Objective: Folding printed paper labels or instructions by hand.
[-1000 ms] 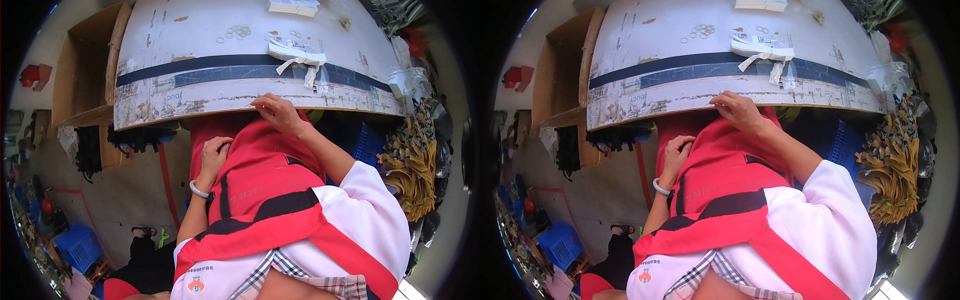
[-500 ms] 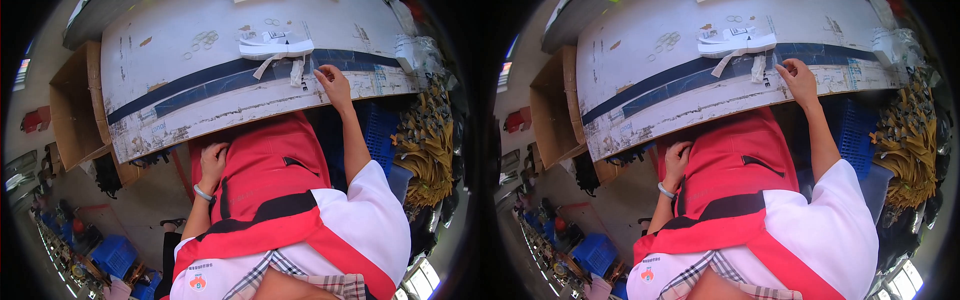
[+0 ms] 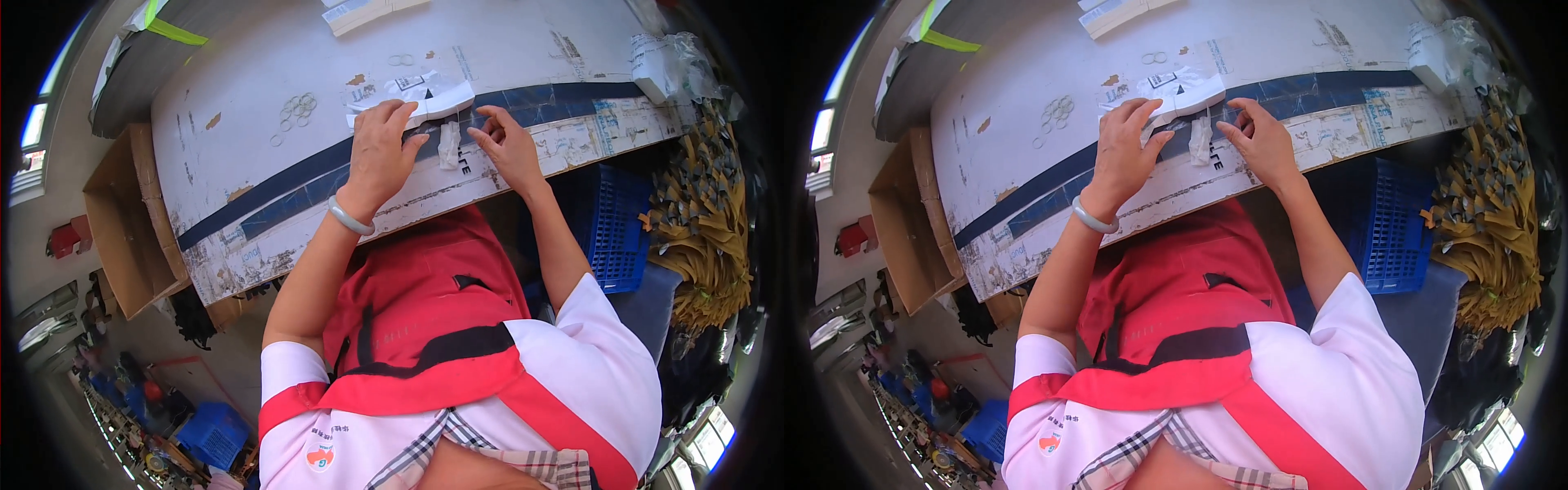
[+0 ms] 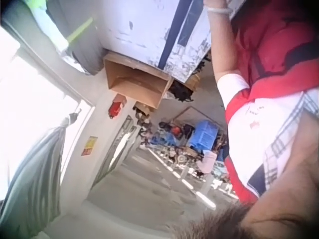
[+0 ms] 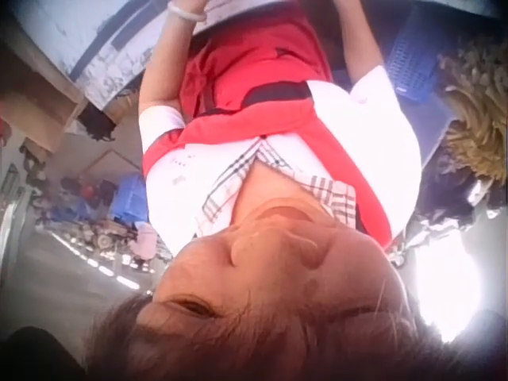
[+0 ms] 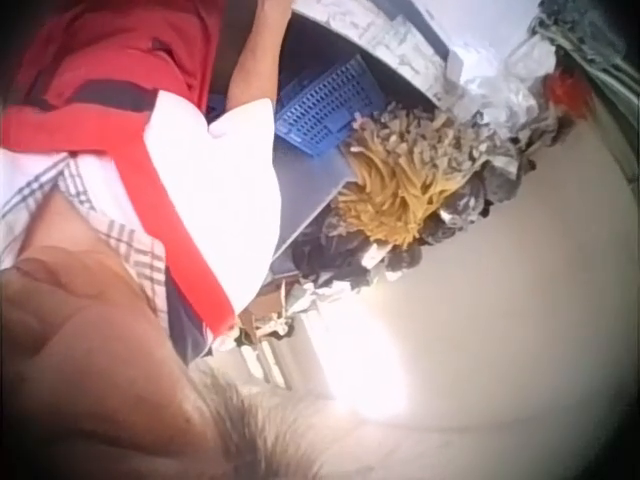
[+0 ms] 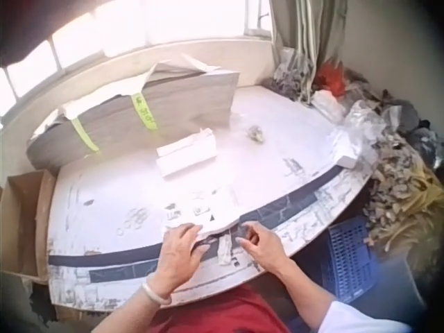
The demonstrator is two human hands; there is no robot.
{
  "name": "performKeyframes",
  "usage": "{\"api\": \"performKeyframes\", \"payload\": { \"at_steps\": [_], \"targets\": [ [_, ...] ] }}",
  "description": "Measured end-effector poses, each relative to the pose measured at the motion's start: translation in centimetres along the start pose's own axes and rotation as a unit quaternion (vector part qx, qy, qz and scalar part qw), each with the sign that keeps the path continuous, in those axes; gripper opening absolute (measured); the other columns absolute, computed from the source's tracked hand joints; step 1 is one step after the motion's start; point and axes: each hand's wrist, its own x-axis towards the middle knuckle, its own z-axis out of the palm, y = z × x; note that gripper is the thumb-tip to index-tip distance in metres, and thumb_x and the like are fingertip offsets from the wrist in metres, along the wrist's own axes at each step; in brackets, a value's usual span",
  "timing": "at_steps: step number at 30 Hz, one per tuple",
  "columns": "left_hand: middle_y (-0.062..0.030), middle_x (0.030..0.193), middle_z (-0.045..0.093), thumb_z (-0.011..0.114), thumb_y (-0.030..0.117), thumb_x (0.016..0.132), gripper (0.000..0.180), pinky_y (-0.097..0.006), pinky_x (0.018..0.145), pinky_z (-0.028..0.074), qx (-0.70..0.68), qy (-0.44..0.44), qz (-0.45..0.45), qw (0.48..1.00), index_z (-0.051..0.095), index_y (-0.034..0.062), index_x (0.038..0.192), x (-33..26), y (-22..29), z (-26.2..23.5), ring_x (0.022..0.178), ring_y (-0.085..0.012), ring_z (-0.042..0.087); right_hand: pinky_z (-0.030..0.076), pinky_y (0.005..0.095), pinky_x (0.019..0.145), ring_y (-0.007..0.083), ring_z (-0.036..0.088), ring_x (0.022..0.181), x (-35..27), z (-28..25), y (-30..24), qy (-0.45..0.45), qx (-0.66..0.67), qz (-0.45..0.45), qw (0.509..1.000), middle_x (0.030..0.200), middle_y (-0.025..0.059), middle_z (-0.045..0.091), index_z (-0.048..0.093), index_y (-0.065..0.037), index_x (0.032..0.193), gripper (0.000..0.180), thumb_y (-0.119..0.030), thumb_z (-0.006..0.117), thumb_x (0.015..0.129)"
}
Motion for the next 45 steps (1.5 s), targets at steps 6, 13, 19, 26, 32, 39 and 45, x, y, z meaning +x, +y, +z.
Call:
{"api": "performKeyframes", "payload": {
  "at_steps": [6, 13, 19, 26, 32, 39, 45],
  "targets": [
    [-0.0163, 0.113, 0.064, 0.072, 0.019, 0.081, 0.038, -0.043, 0.101, 0.037, 0.095, -0.106, 0.025, 0.989, 0.066, 0.0021, 0.114, 4.0, -1.2, 2.3, 0.109, -0.0341, 0.057, 0.049, 0.0283, 0.066, 0.0152, 0.057, 0.068, -0.4, -0.1, 1.4, 0.017, 0.04, -0.029, 0.999, 0.082, 0.0054, 0.059, 0.062, -0.006, 0.115, 0.032, -0.019, 0.071, 0.087],
    [-0.0148, 0.104, 0.064, 0.073, 0.015, 0.081, 0.036, -0.042, 0.089, 0.047, 0.072, -0.114, -0.035, 0.99, 0.067, 0.0017, 0.113, 4.3, -0.7, 1.0, 0.099, -0.0321, 0.062, 0.048, 0.0252, 0.073, 0.0141, 0.058, 0.082, -1.1, -0.5, 0.9, 0.058, 0.053, -0.087, 0.993, 0.095, 0.0062, 0.062, 0.064, -0.005, 0.115, 0.027, -0.013, 0.069, 0.089],
    [-0.0076, 0.102, 0.068, 0.068, 0.015, 0.092, 0.031, -0.024, 0.077, 0.05, -0.457, 0.04, -0.231, 0.858, 0.063, -0.0055, 0.115, 0.0, 1.1, -4.6, 0.087, -0.0106, 0.063, 0.049, 0.026, 0.078, 0.0132, 0.06, 0.085, -2.6, -1.9, -4.0, 0.043, 0.11, -0.108, 0.987, 0.097, 0.0053, 0.064, 0.065, -0.006, 0.113, 0.025, -0.015, 0.069, 0.09],
    [-0.0084, 0.105, 0.068, 0.07, 0.013, 0.091, 0.034, -0.025, 0.082, 0.051, -0.591, 0.067, -0.307, 0.743, 0.06, -0.0037, 0.119, -7.7, 1.2, -6.9, 0.091, -0.0121, 0.064, 0.05, 0.0274, 0.083, 0.0138, 0.061, 0.09, -6.0, 4.4, -10.1, -0.173, 0.302, -0.061, 0.935, 0.099, 0.0052, 0.063, 0.063, -0.006, 0.118, 0.041, -0.031, 0.074, 0.088],
    [-0.0117, 0.108, 0.068, 0.068, 0.015, 0.093, 0.033, -0.027, 0.084, 0.052, -0.556, 0.208, -0.298, 0.748, 0.057, -0.0025, 0.118, -13.2, -0.1, -7.3, 0.092, -0.0142, 0.065, 0.05, 0.0269, 0.074, 0.0136, 0.061, 0.078, -11.8, 10.4, -12.2, -0.166, 0.219, -0.079, 0.958, 0.088, 0.0043, 0.063, 0.062, -0.001, 0.095, 0.037, -0.034, 0.077, 0.085],
    [-0.017, 0.108, 0.069, 0.063, 0.016, 0.096, 0.032, -0.033, 0.086, 0.055, -0.598, 0.263, -0.311, 0.69, 0.052, -0.0024, 0.12, -17.1, -1.4, -8.3, 0.096, -0.0231, 0.068, 0.045, 0.0236, 0.07, 0.0065, 0.055, 0.075, -14.0, 12.6, -11.4, -0.321, 0.27, -0.004, 0.908, 0.076, 0.0012, 0.063, 0.068, 0.0, 0.084, 0.021, -0.019, 0.071, 0.09],
    [-0.0192, 0.11, 0.067, 0.06, 0.017, 0.098, 0.033, -0.036, 0.083, 0.057, -0.616, 0.234, -0.333, 0.674, 0.05, -0.0025, 0.123, -18.2, -1.2, -8.1, 0.095, -0.0259, 0.069, 0.045, 0.0246, 0.071, 0.0081, 0.055, 0.076, -13.8, 12.7, -9.8, -0.345, 0.139, -0.04, 0.928, 0.08, 0.0023, 0.063, 0.067, 0.001, 0.087, 0.018, -0.016, 0.071, 0.09]
  ]
}}
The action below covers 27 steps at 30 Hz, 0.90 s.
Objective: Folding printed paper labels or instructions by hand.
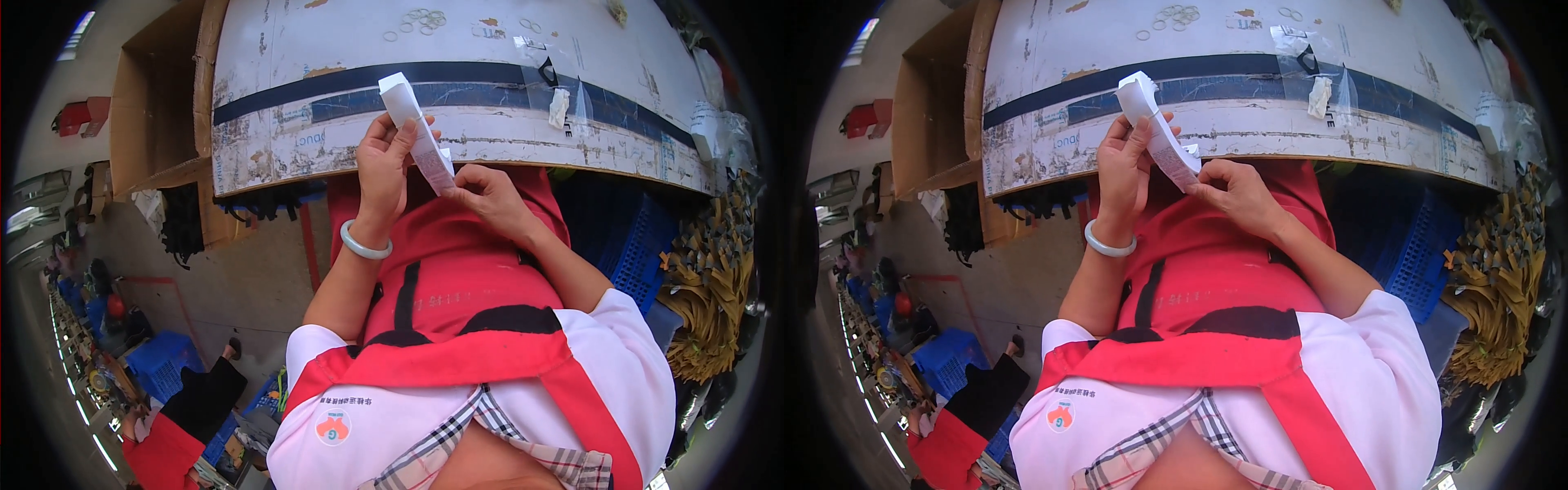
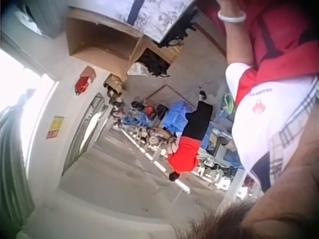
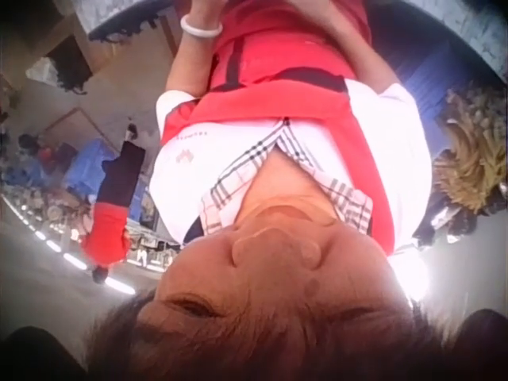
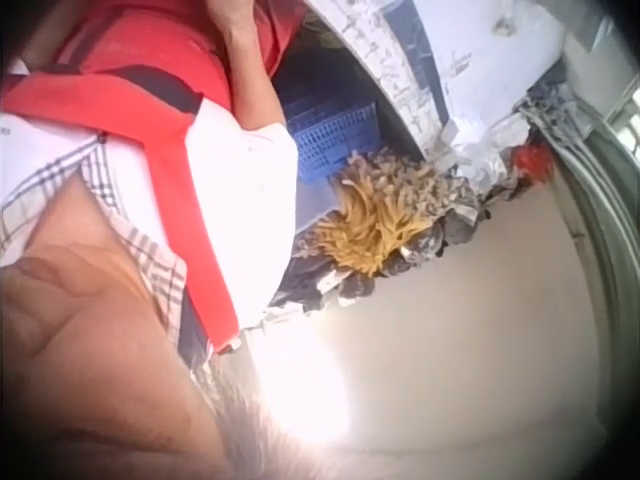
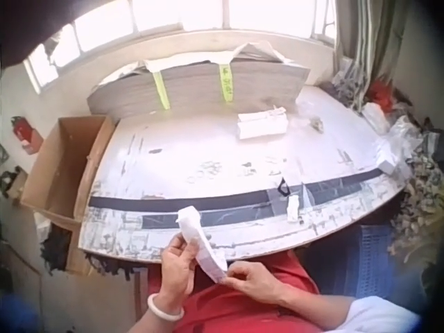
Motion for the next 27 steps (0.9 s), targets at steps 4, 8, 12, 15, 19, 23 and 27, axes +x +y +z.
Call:
{"api": "performKeyframes", "payload": {
  "at_steps": [4, 8, 12, 15, 19, 23, 27],
  "targets": [
    [-0.0212, 0.111, 0.067, 0.058, 0.018, 0.099, 0.037, -0.036, 0.083, 0.058, 0.062, -0.033, -0.014, 0.997, 0.048, -0.0033, 0.128, -0.4, -0.1, -0.4, 0.094, -0.0267, 0.069, 0.047, 0.0225, 0.073, 0.0068, 0.057, 0.082, 0.1, -2.7, -0.7, 0.049, 0.053, -0.031, 0.997, 0.087, 0.0015, 0.063, 0.066, 0.0, 0.094, 0.012, -0.011, 0.07, 0.091],
    [-0.017, 0.109, 0.067, 0.061, 0.015, 0.097, 0.034, -0.033, 0.08, 0.057, 0.012, -0.083, -0.071, 0.994, 0.051, -0.004, 0.124, -1.3, -0.6, 0.5, 0.09, -0.0226, 0.069, 0.048, 0.0228, 0.071, 0.0086, 0.058, 0.079, 1.3, -3.3, -2.3, 0.111, 0.028, -0.143, 0.983, 0.091, 0.0036, 0.063, 0.065, -0.002, 0.1, 0.012, -0.005, 0.069, 0.089],
    [-0.0132, 0.109, 0.066, 0.061, 0.015, 0.098, 0.039, -0.031, 0.078, 0.057, -0.018, -0.113, -0.099, 0.988, 0.049, -0.0047, 0.129, -1.9, -1.7, 1.0, 0.089, -0.0214, 0.069, 0.048, 0.0239, 0.068, 0.0105, 0.058, 0.074, 2.2, -2.6, -1.7, 0.113, 0.024, -0.226, 0.967, 0.096, 0.0053, 0.059, 0.066, -0.002, 0.096, 0.012, 0.0, 0.071, 0.086],
    [-0.0131, 0.108, 0.066, 0.06, 0.015, 0.098, 0.038, -0.03, 0.077, 0.057, 0.03, -0.113, -0.105, 0.988, 0.049, -0.0047, 0.129, -1.6, -1.6, 0.6, 0.088, -0.0207, 0.069, 0.049, 0.0248, 0.069, 0.0121, 0.059, 0.077, 2.6, -2.3, -0.9, 0.106, 0.025, -0.229, 0.967, 0.096, 0.0066, 0.058, 0.064, -0.001, 0.096, 0.012, 0.002, 0.069, 0.085],
    [-0.0135, 0.108, 0.067, 0.061, 0.014, 0.097, 0.038, -0.03, 0.076, 0.057, 0.029, -0.122, -0.122, 0.985, 0.05, -0.0046, 0.128, -1.2, -1.6, -0.2, 0.087, -0.0202, 0.069, 0.048, 0.032, 0.067, 0.0247, 0.059, 0.076, 3.5, -1.6, -0.4, 0.135, -0.059, -0.252, 0.956, 0.091, 0.0105, 0.055, 0.056, -0.001, 0.092, 0.011, 0.002, 0.065, 0.087],
    [-0.0151, 0.107, 0.068, 0.061, 0.014, 0.097, 0.04, -0.03, 0.076, 0.057, 0.023, -0.112, -0.147, 0.982, 0.049, -0.0043, 0.131, -1.5, -0.6, 0.0, 0.087, -0.0201, 0.069, 0.046, 0.0374, 0.065, 0.0337, 0.057, 0.076, 7.4, -4.0, -2.0, 0.213, -0.157, -0.292, 0.919, 0.089, 0.0136, 0.054, 0.052, -0.002, 0.091, 0.01, 0.0, 0.061, 0.089],
    [-0.0165, 0.108, 0.068, 0.062, 0.014, 0.097, 0.045, -0.03, 0.077, 0.057, 0.001, -0.116, -0.142, 0.983, 0.047, -0.0035, 0.135, -1.2, 0.3, -0.7, 0.087, -0.0202, 0.069, 0.047, 0.033, 0.067, 0.0276, 0.057, 0.073, 16.6, -7.3, -2.1, 0.329, -0.173, -0.26, 0.891, 0.089, 0.0122, 0.057, 0.056, 0.0, 0.094, 0.009, -0.003, 0.063, 0.089]
  ]
}}
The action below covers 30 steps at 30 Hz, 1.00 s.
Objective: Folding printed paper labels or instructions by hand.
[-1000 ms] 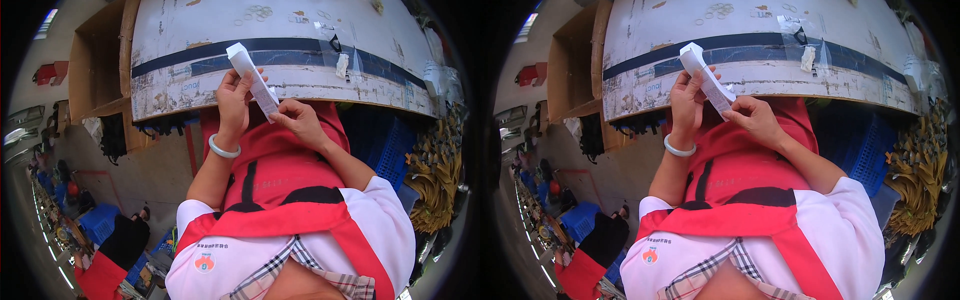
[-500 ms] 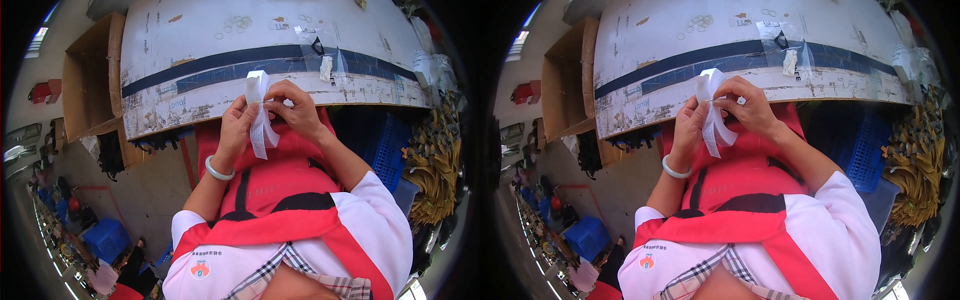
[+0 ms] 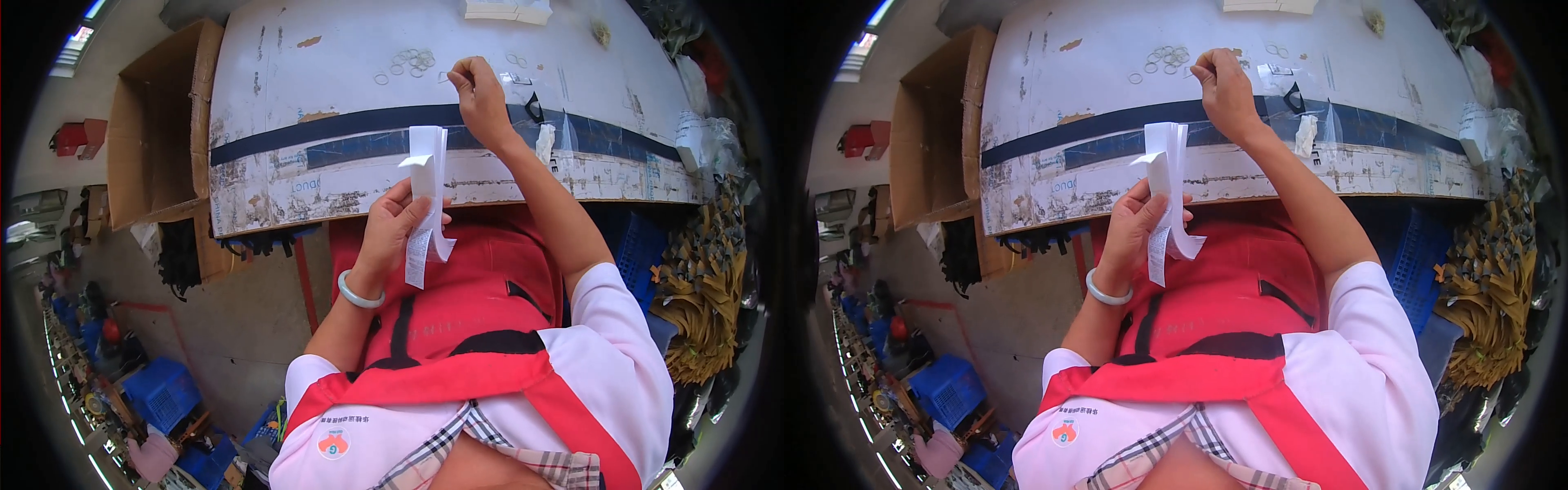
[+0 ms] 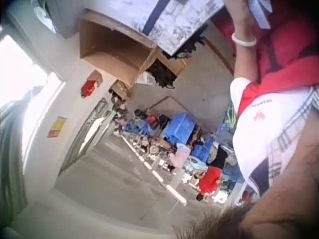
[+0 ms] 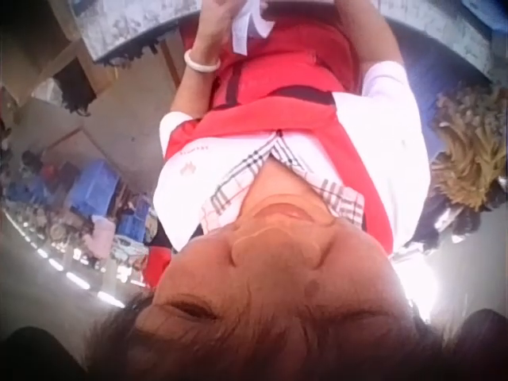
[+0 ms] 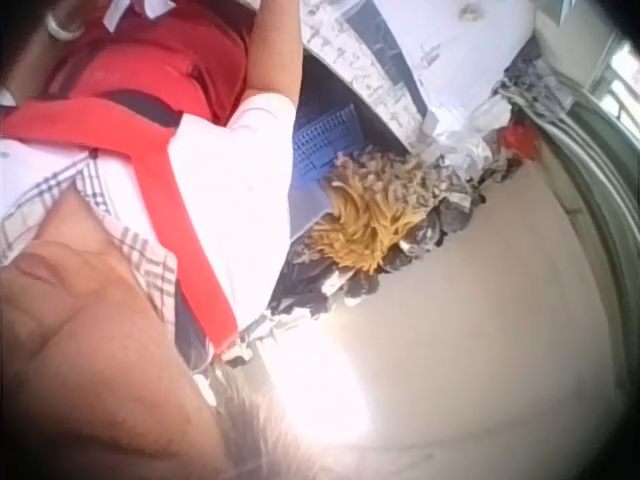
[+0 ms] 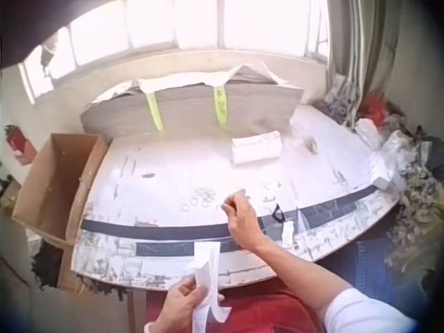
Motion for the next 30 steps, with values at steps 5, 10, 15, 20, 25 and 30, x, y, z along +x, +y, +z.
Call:
{"api": "performKeyframes", "payload": {
  "at_steps": [5, 10, 15, 20, 25, 30],
  "targets": [
    [-0.017, 0.108, 0.068, 0.063, 0.013, 0.095, 0.046, -0.03, 0.077, 0.057, -0.022, 0.001, -0.01, 1.0, 0.047, -0.003, 0.135, -0.7, -1.0, -1.0, 0.087, -0.0202, 0.069, 0.047, 0.036, 0.081, 0.0306, 0.06, 0.093, 5.1, 4.9, 3.9, -0.076, -0.118, -0.091, 0.986, 0.104, 0.0134, 0.06, 0.061, -0.003, 0.095, 0.009, -0.011, 0.064, 0.091],
    [-0.0173, 0.11, 0.067, 0.064, 0.01, 0.094, 0.044, -0.031, 0.077, 0.057, -0.041, 0.01, -0.012, 0.999, 0.048, -0.003, 0.134, -1.0, -1.3, -1.4, 0.087, -0.0206, 0.069, 0.043, 0.0407, 0.095, 0.0299, 0.056, 0.109, 4.7, 7.0, 4.3, -0.121, -0.183, -0.135, 0.966, 0.12, 0.0123, 0.059, 0.066, -0.008, 0.102, 0.018, -0.021, 0.068, 0.09],
    [-0.0176, 0.11, 0.067, 0.064, 0.009, 0.094, 0.044, -0.031, 0.077, 0.057, -0.034, 0.017, -0.012, 0.999, 0.048, -0.0036, 0.133, -1.2, -0.8, -1.9, 0.088, -0.0212, 0.069, 0.045, 0.0388, 0.093, 0.028, 0.059, 0.107, 4.1, 3.9, 3.5, -0.085, -0.15, -0.044, 0.984, 0.118, 0.0123, 0.06, 0.067, -0.008, 0.106, 0.022, -0.023, 0.068, 0.09],
    [-0.0183, 0.109, 0.067, 0.065, 0.008, 0.093, 0.044, -0.032, 0.078, 0.059, -0.04, 0.02, -0.017, 0.999, 0.048, -0.0044, 0.133, -0.8, -0.8, -2.1, 0.089, -0.0222, 0.069, 0.051, 0.0353, 0.083, 0.025, 0.064, 0.09, 1.7, -6.2, 3.9, -0.059, -0.168, 0.04, 0.983, 0.107, 0.0104, 0.065, 0.067, -0.007, 0.108, 0.024, -0.023, 0.068, 0.089],
    [-0.018, 0.109, 0.067, 0.065, 0.009, 0.094, 0.044, -0.033, 0.077, 0.059, -0.013, 0.013, -0.011, 1.0, 0.049, -0.0039, 0.132, -0.8, -0.4, -1.9, 0.089, -0.022, 0.069, 0.051, 0.0343, 0.079, 0.0235, 0.064, 0.089, -2.4, -17.2, 7.6, -0.006, -0.323, 0.227, 0.919, 0.103, 0.0109, 0.066, 0.068, -0.004, 0.105, 0.032, -0.03, 0.071, 0.086],
    [-0.0179, 0.109, 0.067, 0.064, 0.01, 0.094, 0.044, -0.033, 0.077, 0.059, -0.001, 0.011, -0.011, 1.0, 0.048, -0.0038, 0.133, -0.6, -0.9, -1.7, 0.089, -0.0216, 0.069, 0.05, 0.0321, 0.073, 0.0211, 0.064, 0.079, -5.1, -17.5, 7.6, -0.079, -0.279, 0.317, 0.903, 0.088, 0.0088, 0.068, 0.068, -0.003, 0.095, 0.027, -0.028, 0.071, 0.085]
  ]
}}
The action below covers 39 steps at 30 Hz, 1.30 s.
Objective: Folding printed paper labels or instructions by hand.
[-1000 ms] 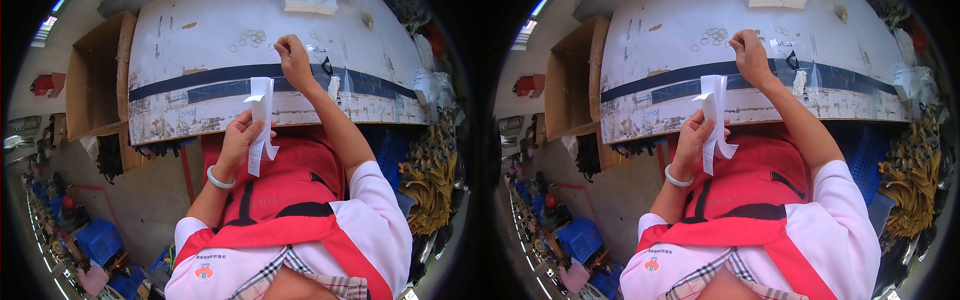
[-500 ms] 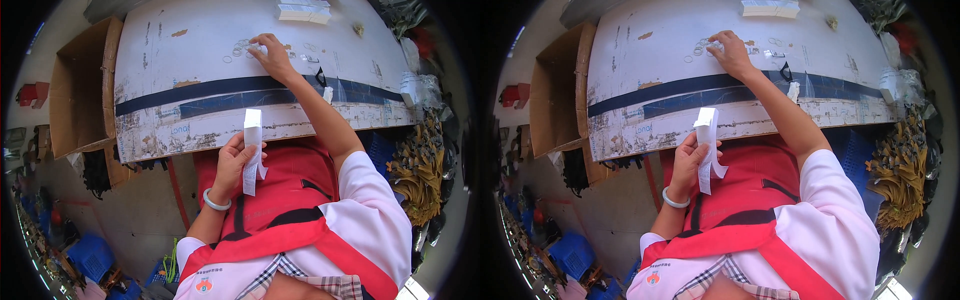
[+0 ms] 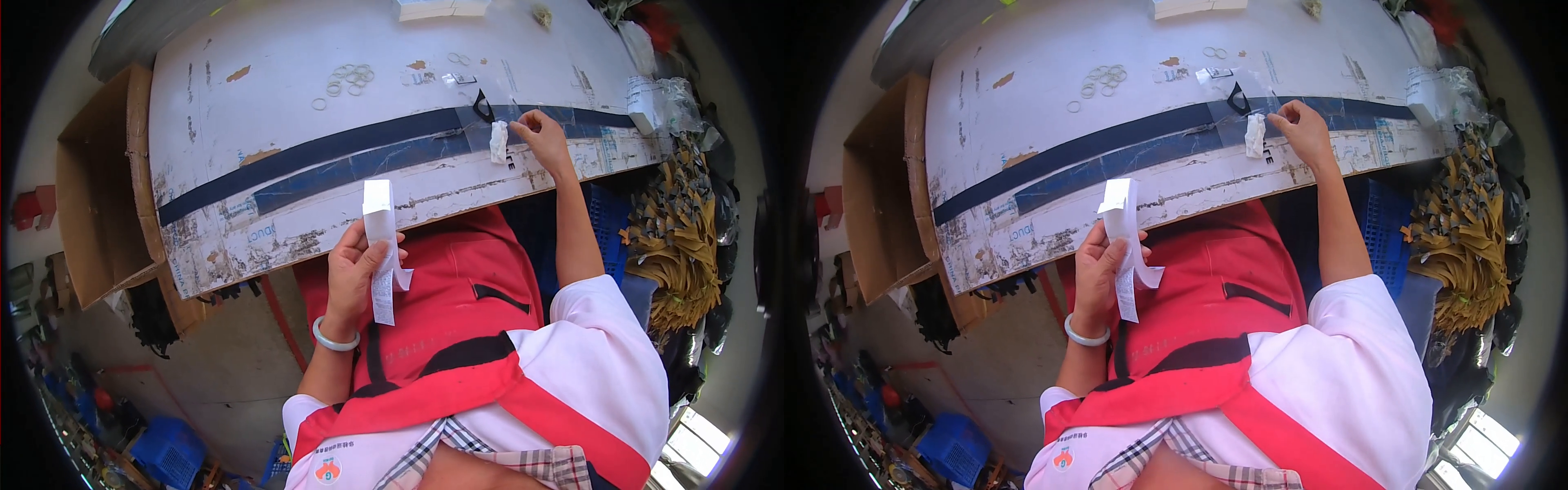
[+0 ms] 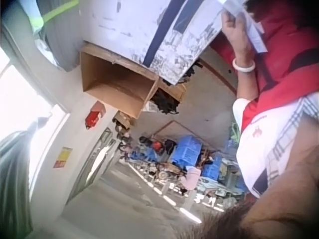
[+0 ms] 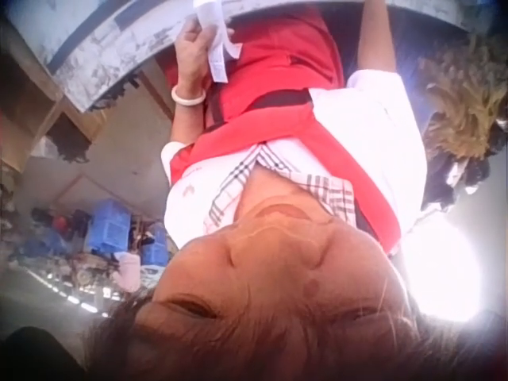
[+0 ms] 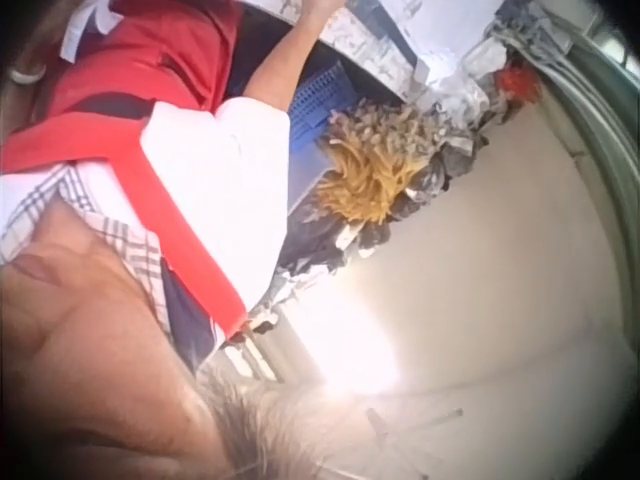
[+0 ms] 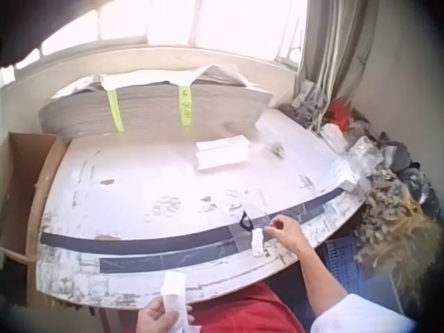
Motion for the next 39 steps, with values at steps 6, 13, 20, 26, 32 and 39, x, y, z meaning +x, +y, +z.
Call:
{"api": "performKeyframes", "payload": {
  "at_steps": [6, 13, 20, 26, 32, 39],
  "targets": [
    [-0.0183, 0.109, 0.067, 0.064, 0.011, 0.094, 0.044, -0.033, 0.077, 0.058, 0.022, -0.001, -0.005, 1.0, 0.048, -0.0039, 0.133, -0.2, -0.6, 0.6, 0.089, -0.0214, 0.069, 0.05, 0.0325, 0.071, 0.0212, 0.065, 0.074, -0.2, 2.0, -1.3, -0.012, 0.109, -0.063, 0.992, 0.082, 0.0099, 0.07, 0.068, -0.003, 0.093, 0.018, -0.019, 0.067, 0.086],
    [-0.0181, 0.11, 0.067, 0.062, 0.01, 0.095, 0.044, -0.033, 0.079, 0.058, 0.038, 0.008, -0.003, 0.999, 0.047, -0.0037, 0.134, -0.9, -0.6, 1.2, 0.089, -0.0219, 0.069, 0.05, 0.0309, 0.073, 0.0207, 0.064, 0.077, 0.1, 2.9, -3.8, -0.024, 0.107, -0.114, 0.987, 0.087, 0.0099, 0.07, 0.069, -0.003, 0.098, 0.021, -0.022, 0.068, 0.088],
    [-0.0176, 0.11, 0.067, 0.063, 0.009, 0.095, 0.044, -0.033, 0.079, 0.058, 0.044, 0.013, -0.009, 0.999, 0.047, -0.0033, 0.134, -1.2, -1.2, 1.5, 0.089, -0.0216, 0.069, 0.052, 0.0382, 0.08, 0.0299, 0.067, 0.09, 8.9, 4.3, -6.0, 0.068, 0.075, -0.188, 0.977, 0.099, 0.0134, 0.07, 0.071, -0.007, 0.103, 0.029, -0.032, 0.067, 0.088],
    [-0.0178, 0.111, 0.067, 0.065, 0.009, 0.094, 0.046, -0.032, 0.078, 0.059, 0.029, 0.019, -0.006, 0.999, 0.047, -0.0035, 0.134, -1.2, -0.9, 2.1, 0.09, -0.0211, 0.069, 0.051, 0.0436, 0.081, 0.033, 0.066, 0.094, 11.8, 6.8, -8.3, 0.06, -0.06, -0.119, 0.989, 0.102, 0.0139, 0.069, 0.071, -0.008, 0.098, 0.023, -0.028, 0.064, 0.089],
    [-0.0182, 0.111, 0.066, 0.064, 0.008, 0.094, 0.046, -0.032, 0.079, 0.058, 0.025, 0.018, -0.014, 0.999, 0.046, -0.0039, 0.135, -0.8, -1.2, 1.3, 0.091, -0.0216, 0.069, 0.049, 0.0437, 0.082, 0.0328, 0.064, 0.094, 12.1, 7.7, -10.5, -0.013, 0.023, -0.17, 0.985, 0.099, 0.015, 0.068, 0.068, -0.006, 0.095, 0.021, -0.026, 0.064, 0.089],
    [-0.0193, 0.109, 0.067, 0.061, 0.008, 0.095, 0.042, -0.034, 0.077, 0.059, 0.04, 0.017, -0.007, 0.999, 0.047, -0.0029, 0.133, -0.7, -1.3, 1.5, 0.088, -0.0226, 0.069, 0.049, 0.0419, 0.083, 0.0334, 0.063, 0.095, 8.2, 12.0, -19.4, -0.029, 0.079, -0.321, 0.943, 0.1, 0.0147, 0.067, 0.068, -0.006, 0.099, 0.019, -0.022, 0.061, 0.092]
  ]
}}
